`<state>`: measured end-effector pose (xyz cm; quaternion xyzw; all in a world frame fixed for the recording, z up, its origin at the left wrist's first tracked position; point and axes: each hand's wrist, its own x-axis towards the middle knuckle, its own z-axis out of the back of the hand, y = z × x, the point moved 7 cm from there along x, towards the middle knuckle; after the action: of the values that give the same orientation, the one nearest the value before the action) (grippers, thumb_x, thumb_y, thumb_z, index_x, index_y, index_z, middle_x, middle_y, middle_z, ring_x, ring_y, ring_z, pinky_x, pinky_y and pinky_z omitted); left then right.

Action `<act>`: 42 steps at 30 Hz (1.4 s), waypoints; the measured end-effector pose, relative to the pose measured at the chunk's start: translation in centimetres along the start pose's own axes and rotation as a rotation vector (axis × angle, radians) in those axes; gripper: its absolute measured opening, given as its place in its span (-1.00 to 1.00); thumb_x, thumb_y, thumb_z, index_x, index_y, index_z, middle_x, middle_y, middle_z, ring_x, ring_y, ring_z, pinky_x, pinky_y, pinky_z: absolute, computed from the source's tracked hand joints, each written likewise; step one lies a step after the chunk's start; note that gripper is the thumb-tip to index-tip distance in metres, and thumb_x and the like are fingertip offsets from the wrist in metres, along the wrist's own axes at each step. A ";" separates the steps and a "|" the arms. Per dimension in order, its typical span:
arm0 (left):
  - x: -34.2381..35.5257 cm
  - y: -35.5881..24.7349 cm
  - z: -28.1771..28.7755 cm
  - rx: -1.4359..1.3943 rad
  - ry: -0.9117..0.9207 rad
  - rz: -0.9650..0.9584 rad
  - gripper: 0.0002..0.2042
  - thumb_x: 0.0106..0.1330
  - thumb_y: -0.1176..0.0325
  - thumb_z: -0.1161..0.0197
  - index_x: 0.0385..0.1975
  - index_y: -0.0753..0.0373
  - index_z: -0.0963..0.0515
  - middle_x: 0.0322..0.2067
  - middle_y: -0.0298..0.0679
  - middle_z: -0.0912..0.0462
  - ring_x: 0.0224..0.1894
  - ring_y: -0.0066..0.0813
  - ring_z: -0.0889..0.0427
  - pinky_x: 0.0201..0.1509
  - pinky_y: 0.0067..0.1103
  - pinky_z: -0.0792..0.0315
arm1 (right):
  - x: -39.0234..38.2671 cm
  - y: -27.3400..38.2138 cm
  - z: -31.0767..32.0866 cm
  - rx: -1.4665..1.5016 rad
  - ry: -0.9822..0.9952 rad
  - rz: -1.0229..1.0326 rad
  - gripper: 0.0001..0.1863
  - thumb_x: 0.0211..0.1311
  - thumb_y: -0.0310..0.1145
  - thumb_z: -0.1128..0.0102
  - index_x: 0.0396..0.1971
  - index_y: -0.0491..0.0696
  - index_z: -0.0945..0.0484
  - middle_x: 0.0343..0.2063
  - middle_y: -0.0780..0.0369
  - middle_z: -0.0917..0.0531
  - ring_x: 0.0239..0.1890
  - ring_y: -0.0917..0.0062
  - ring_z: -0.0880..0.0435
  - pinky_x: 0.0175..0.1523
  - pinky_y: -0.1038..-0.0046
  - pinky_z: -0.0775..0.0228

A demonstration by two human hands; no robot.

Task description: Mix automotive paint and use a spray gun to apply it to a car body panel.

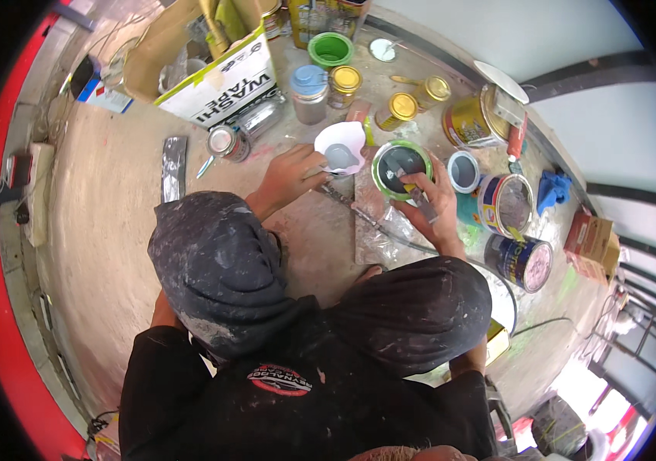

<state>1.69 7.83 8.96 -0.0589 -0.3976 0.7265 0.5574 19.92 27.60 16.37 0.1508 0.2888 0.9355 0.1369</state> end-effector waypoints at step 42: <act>-0.4 1.1 -2.5 -0.313 -0.168 0.328 -0.11 0.08 0.40 -0.61 0.44 0.31 -0.25 0.11 -0.02 -0.64 0.15 -0.25 -0.64 0.27 -0.43 -0.49 | 5.8 -1.8 -11.8 0.142 -0.068 -0.287 -0.58 0.24 -0.03 -0.31 -0.17 -0.09 -0.58 -0.43 0.07 -0.75 -0.38 0.06 -0.75 -0.27 0.05 -0.56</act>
<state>2.33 8.67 6.38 -0.1477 -0.5352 0.7393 0.3810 10.68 25.08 7.19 0.1491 0.3679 0.8779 0.2677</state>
